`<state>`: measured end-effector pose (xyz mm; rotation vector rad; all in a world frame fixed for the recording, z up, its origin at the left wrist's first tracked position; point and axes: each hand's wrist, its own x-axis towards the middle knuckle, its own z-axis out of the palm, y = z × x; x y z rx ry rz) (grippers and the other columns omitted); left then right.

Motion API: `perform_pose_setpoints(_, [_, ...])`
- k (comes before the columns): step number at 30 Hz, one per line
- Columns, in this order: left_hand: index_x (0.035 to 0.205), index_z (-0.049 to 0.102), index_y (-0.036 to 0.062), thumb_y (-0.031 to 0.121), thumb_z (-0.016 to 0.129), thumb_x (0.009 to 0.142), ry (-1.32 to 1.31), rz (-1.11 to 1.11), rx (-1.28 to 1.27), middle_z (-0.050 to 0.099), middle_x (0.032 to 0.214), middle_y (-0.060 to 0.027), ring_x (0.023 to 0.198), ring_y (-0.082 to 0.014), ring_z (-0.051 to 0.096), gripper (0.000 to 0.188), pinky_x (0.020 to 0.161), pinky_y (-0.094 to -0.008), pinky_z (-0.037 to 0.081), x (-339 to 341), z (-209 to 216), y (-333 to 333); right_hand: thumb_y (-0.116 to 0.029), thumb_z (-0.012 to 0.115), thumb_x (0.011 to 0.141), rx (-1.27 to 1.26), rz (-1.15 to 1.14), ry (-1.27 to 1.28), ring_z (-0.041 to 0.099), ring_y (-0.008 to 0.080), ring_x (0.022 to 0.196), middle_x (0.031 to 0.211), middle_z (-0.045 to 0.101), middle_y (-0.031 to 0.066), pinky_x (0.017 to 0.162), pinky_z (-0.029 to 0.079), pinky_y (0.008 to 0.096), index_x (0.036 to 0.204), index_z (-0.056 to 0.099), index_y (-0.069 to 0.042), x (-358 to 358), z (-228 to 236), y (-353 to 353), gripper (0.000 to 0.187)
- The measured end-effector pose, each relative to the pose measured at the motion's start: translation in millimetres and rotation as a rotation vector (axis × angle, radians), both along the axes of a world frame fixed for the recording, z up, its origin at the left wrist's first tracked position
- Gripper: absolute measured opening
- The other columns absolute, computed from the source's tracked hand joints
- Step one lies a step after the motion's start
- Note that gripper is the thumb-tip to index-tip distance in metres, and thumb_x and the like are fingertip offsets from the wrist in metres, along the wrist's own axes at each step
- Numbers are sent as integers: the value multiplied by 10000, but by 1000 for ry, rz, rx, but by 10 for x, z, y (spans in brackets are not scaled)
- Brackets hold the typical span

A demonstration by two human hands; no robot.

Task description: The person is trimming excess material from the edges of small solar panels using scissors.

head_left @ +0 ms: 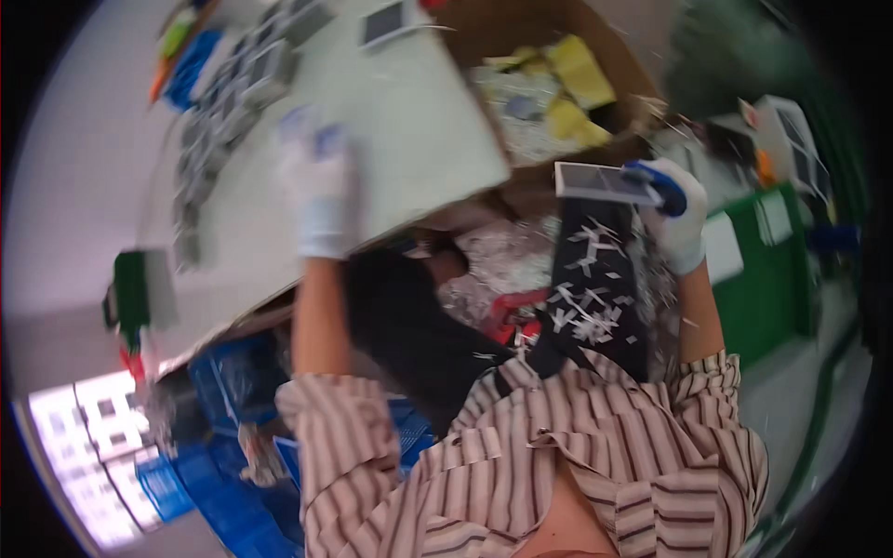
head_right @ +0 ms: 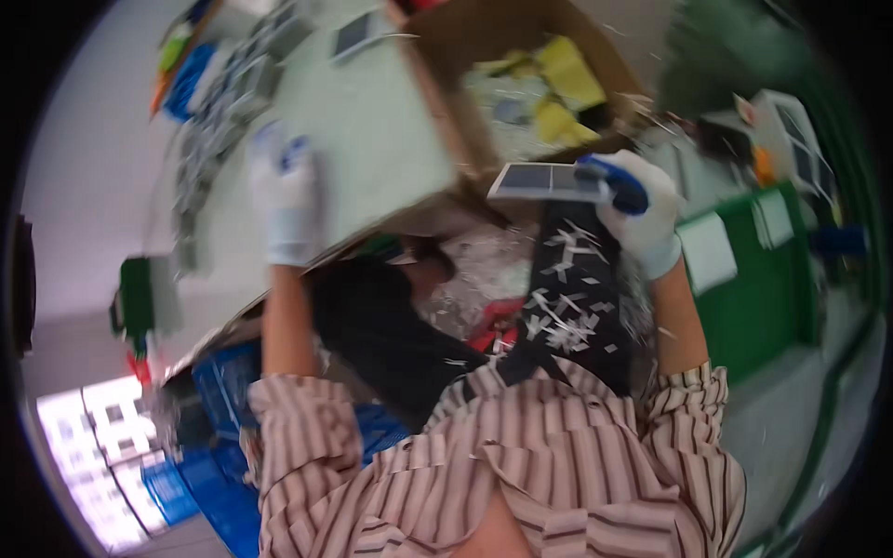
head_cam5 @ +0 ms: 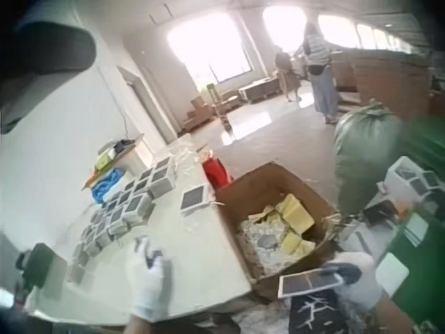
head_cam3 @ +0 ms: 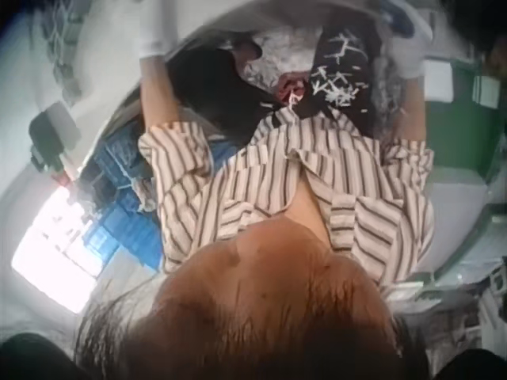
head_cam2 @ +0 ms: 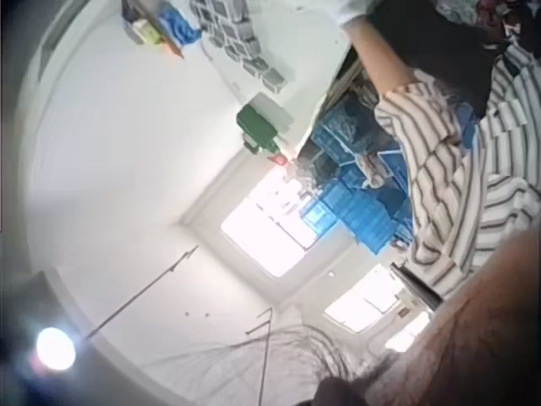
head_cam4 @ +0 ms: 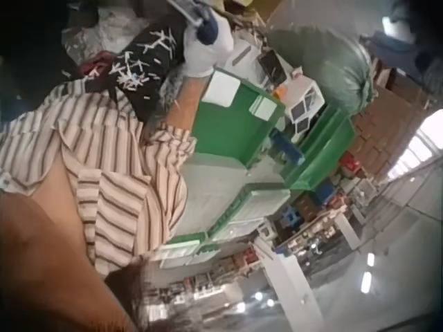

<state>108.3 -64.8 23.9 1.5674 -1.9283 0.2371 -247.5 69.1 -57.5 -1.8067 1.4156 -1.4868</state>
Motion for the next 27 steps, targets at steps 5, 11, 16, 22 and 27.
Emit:
perform_pose_setpoints(5, [1228, 553, 12, 144, 543, 838, 0, -75, 202, 515, 1288, -196, 1205, -345, 471, 412, 1030, -400, 352, 654, -204, 0, -167, 711, 756, 839, -216, -146, 531, 60, 531, 607, 569, 10, 488, 427, 224, 769, 607, -10, -1157, 43, 578, 188])
perform_pose_setpoints(11, [1215, 560, 34, 38, 549, 835, -62, -420, 200, 533, 1274, -154, 1217, -313, 463, 380, 1040, -387, 336, -390, -149, 470, -208, 730, 710, 1187, -321, 98, 484, 122, 436, 573, 533, 27, 374, 402, 279, 704, 578, -24, -1952, -269, 932, 239])
perform_pose_setpoints(16, [1211, 551, 13, 146, 608, 862, -2, -286, 182, 537, 1260, -154, 1189, -319, 474, 377, 1022, -390, 351, -283, -134, 343, -207, 701, 747, 1190, -338, 218, 535, 137, 496, 608, 571, 39, 436, 441, 283, 781, 606, -26, -1785, -474, 818, 207])
perform_pose_setpoints(22, [1139, 603, 51, 84, 626, 760, -131, -330, 81, 563, 1185, -172, 1114, -338, 515, 382, 978, -414, 389, -588, -155, 602, -201, 661, 825, 515, -419, 279, 608, 146, 669, 754, 639, 74, 611, 484, 299, 918, 575, -20, -834, -474, 434, 221])
perform_pose_setpoints(27, [1074, 620, 71, 52, 641, 703, -48, -302, 63, 573, 1082, -145, 1050, -343, 519, 372, 910, -424, 425, -951, -239, 540, -61, 648, 826, 566, 153, -699, 573, 95, 588, 723, 611, 26, 529, 475, 251, 854, 567, -28, 893, -578, -195, 92])
